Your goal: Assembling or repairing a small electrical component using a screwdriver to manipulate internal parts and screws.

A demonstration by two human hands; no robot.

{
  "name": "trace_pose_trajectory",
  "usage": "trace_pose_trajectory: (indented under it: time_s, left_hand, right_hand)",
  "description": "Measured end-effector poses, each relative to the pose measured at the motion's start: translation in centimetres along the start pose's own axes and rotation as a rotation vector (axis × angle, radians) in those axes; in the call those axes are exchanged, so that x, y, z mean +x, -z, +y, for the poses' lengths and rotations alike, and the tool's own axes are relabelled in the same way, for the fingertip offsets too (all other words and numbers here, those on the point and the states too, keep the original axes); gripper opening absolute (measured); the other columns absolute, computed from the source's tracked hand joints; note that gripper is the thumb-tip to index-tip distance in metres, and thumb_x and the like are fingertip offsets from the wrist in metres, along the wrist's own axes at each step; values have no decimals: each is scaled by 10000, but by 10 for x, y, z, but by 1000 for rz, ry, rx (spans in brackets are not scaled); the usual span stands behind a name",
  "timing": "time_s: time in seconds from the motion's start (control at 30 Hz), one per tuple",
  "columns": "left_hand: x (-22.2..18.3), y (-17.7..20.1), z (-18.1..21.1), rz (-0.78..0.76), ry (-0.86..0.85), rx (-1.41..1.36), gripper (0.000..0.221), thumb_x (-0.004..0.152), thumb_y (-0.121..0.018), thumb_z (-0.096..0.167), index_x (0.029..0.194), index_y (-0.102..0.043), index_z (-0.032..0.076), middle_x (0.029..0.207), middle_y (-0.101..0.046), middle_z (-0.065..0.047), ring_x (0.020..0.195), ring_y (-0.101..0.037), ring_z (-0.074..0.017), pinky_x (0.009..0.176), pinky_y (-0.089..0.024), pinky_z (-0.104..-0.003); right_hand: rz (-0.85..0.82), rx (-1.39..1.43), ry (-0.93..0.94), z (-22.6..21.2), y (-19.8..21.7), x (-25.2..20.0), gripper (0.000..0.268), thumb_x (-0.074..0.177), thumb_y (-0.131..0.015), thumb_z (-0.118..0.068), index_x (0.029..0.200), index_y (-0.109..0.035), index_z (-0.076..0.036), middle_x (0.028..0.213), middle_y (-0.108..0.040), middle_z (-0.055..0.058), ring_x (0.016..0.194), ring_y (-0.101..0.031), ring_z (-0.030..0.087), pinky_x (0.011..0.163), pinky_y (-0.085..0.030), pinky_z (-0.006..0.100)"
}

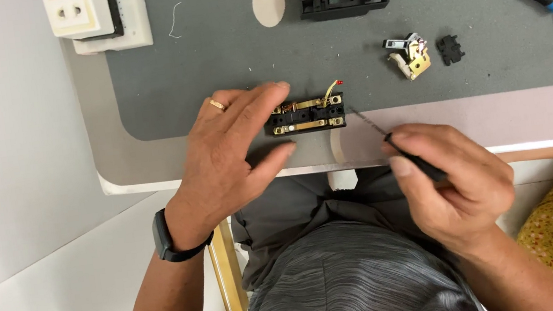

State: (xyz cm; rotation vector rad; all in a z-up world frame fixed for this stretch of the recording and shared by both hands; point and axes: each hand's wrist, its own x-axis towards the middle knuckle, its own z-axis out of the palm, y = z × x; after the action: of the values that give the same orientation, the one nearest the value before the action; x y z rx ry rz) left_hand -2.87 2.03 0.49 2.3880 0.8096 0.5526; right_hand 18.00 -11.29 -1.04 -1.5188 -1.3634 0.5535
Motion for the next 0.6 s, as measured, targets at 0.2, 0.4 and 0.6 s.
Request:
trace_pose_trajectory:
  time_s: [0.2,0.4,0.6]
  left_hand:
    - [-2,-5,-8,10,1,6,534,790,-772,69,1273,-543,61,1140,-703,-45,1011,-595,-231,914,-421,-356]
    - [-6,-6,-13,32,-61,19,552,820,-777,71,1304,-513,44,1184,-690,-67,1075,-606,-245,925,-436,-368]
    - [-9,-8,-16,49,-101,11,576,810,-805,66,1307,-516,31,1214,-681,-93,1070,-615,-259,917,-464,-379]
  right_hand:
    - [-27,-52,123,4,-11,7,160,789,-696,88,932,-635,128,937,-684,259,737,-658,263,631,-518,296]
    - [-33,-119,220,5,-16,9,159,766,-704,91,902,-632,128,893,-676,257,804,-678,349,762,-560,397]
    - [-36,-283,407,11,-22,6,144,792,-739,90,905,-652,70,874,-687,219,767,-669,305,784,-580,433]
